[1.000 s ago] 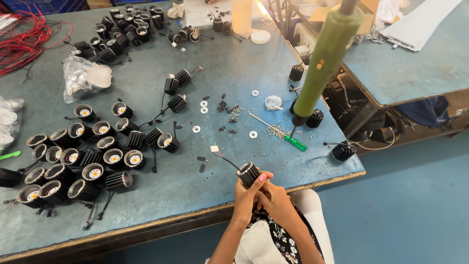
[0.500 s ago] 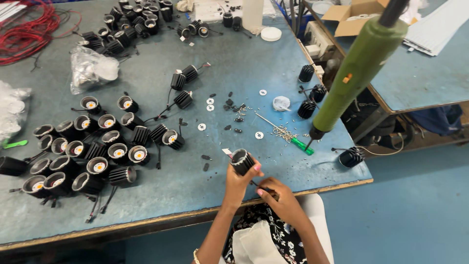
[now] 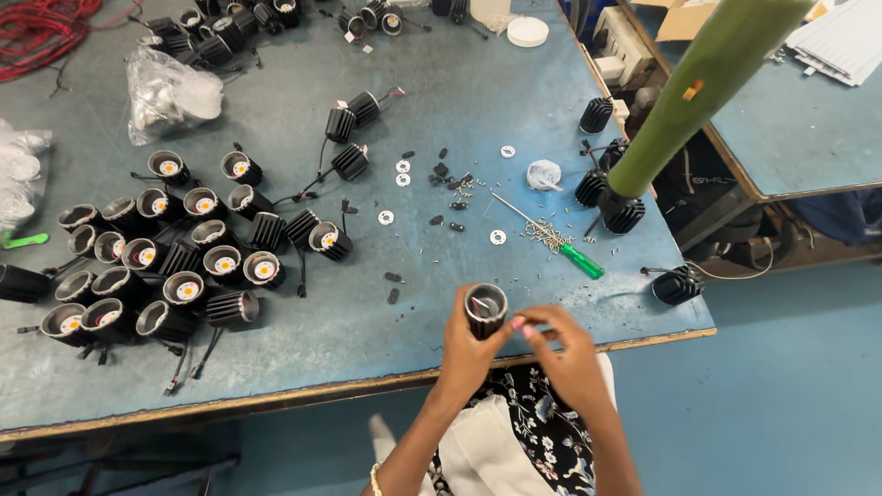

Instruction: The person assembles light fixtures by hand and with tools, placing LEDs and plastic rings onto heat sinks and then using an electric screwdriver to secure components with screws.

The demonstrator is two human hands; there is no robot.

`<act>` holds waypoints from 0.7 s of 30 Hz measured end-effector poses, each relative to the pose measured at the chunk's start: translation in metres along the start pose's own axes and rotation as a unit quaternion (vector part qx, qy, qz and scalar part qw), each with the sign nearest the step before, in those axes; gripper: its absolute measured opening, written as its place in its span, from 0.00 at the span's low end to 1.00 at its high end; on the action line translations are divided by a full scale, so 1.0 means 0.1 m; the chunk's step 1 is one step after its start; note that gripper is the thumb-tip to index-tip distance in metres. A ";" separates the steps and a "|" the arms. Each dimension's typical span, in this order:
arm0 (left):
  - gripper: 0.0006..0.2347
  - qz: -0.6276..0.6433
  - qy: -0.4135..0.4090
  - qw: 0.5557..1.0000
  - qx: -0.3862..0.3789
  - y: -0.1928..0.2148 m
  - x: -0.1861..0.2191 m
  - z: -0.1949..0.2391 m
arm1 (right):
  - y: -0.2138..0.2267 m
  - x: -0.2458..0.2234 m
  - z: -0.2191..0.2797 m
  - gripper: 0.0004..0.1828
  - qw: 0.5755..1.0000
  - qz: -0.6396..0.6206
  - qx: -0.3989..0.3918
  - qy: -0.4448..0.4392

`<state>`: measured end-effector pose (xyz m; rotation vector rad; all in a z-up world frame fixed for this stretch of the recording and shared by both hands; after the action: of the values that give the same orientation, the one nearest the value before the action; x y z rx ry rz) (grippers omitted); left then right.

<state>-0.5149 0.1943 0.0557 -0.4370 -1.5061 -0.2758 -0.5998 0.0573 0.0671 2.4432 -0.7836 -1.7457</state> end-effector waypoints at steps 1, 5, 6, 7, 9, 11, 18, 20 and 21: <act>0.21 -0.053 -0.018 0.998 0.014 0.00 0.04 0.04 | 0.09 -0.11 -0.03 0.14 0.999 -0.041 0.026 0.006; 0.22 -0.113 -0.059 0.992 -0.009 -0.12 0.11 0.18 | 0.18 -0.59 -0.11 0.14 0.997 0.008 -0.006 0.071; 0.23 -0.129 -0.081 0.988 -0.017 -0.14 0.14 0.24 | 0.18 -0.68 -0.13 0.13 0.995 0.038 -0.014 0.091; 0.24 -0.145 -0.103 0.984 -0.025 -0.17 0.17 0.28 | 0.16 -0.76 -0.14 0.13 0.991 0.069 -0.021 0.112; 0.23 -0.127 -0.070 0.988 -0.054 -0.19 0.14 0.29 | 0.13 -0.81 -0.18 0.10 0.992 0.073 -0.023 0.104; 0.22 -0.115 -0.036 0.990 -0.073 -0.20 0.10 0.29 | 0.12 -0.84 -0.18 0.09 0.992 0.070 -0.021 0.098; 0.21 -0.114 -0.008 0.990 -0.088 -0.19 0.06 0.32 | 0.14 -0.81 -0.14 0.08 0.993 0.059 -0.011 0.099; 0.21 -0.113 -0.018 0.989 -0.092 -0.19 0.06 0.32 | 0.15 -0.76 -0.13 0.08 0.997 0.031 0.000 0.077; 0.20 -0.115 -0.021 0.989 -0.094 -0.19 0.05 0.31 | 0.15 -0.72 -0.13 0.07 0.999 0.000 0.009 0.051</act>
<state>-0.5511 0.1919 0.0630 -0.4198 -1.5806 -0.5962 -0.6112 0.0710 0.1393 2.5194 -0.7927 -1.6056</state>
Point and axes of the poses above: each hand's wrist, its own z-axis away from the middle knuckle, its own y-axis out of the back of the hand, x = y × z, the point moved 7 cm from there along -z, towards the middle knuckle, and after that the axes turned 12 degrees about y, right-handed, at the moved point
